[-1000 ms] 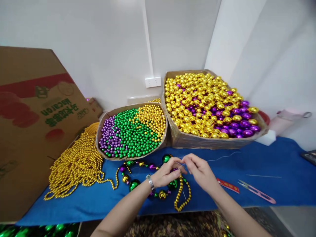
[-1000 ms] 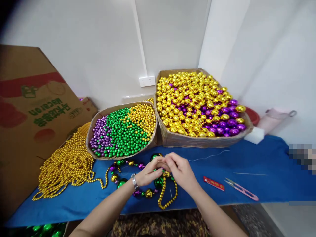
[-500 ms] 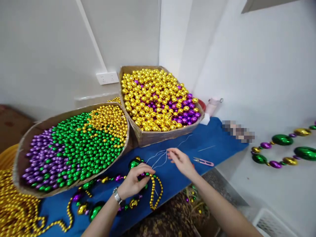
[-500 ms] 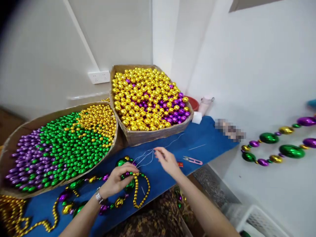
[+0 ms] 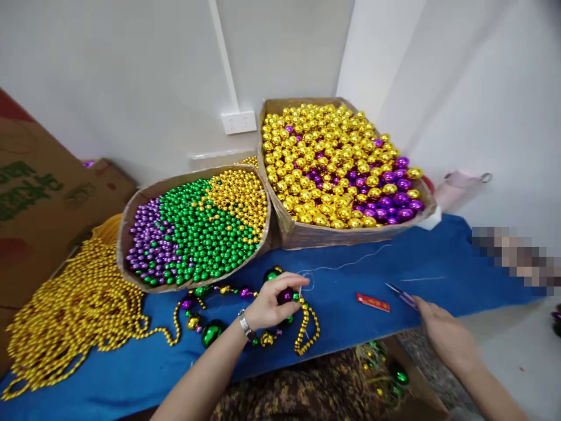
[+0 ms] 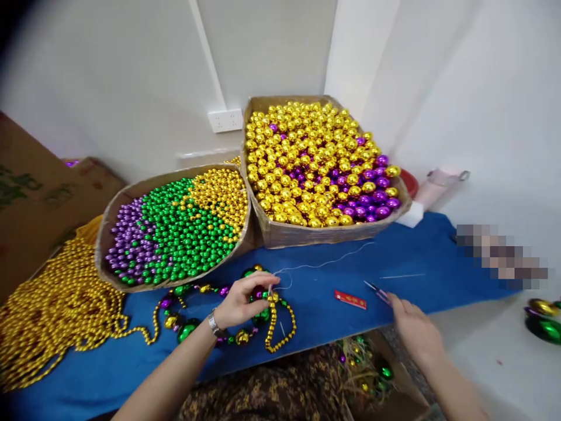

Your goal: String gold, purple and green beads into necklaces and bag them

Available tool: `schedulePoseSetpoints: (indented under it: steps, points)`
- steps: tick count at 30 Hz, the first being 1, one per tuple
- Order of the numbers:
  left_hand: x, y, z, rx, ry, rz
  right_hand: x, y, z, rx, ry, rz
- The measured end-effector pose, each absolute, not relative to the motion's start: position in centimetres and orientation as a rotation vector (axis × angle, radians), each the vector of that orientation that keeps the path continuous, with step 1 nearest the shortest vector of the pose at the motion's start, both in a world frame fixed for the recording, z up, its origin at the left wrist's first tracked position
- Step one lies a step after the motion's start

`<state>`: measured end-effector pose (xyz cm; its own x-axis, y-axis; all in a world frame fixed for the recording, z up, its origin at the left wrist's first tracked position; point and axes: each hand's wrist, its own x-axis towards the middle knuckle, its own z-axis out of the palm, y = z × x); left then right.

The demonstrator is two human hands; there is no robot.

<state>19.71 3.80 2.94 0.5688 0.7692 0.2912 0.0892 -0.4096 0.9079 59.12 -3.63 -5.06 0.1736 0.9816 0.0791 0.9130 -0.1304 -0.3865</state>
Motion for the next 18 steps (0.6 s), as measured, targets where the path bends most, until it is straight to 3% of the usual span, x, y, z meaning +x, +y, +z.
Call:
schedulePoseSetpoints:
  steps: [2, 7, 9, 18]
  points:
    - [19.7, 3.7, 3.1, 1.873, 0.695, 0.895, 56.4, -3.1, -4.0, -2.043, -1.735, 0.417]
    - [19.6, 3.5, 3.4, 1.884, 0.674, 0.869, 46.5, -2.4, 0.2, -1.477, -1.269, 1.358]
    - [19.6, 3.4, 3.6, 1.891, 0.666, 0.868, 43.6, -2.2, 1.4, -1.37, -1.238, 1.535]
    - [19.4, 3.4, 4.1, 1.926, 0.641, 0.873, 40.8, -0.7, 3.2, -1.252, -1.528, 1.483]
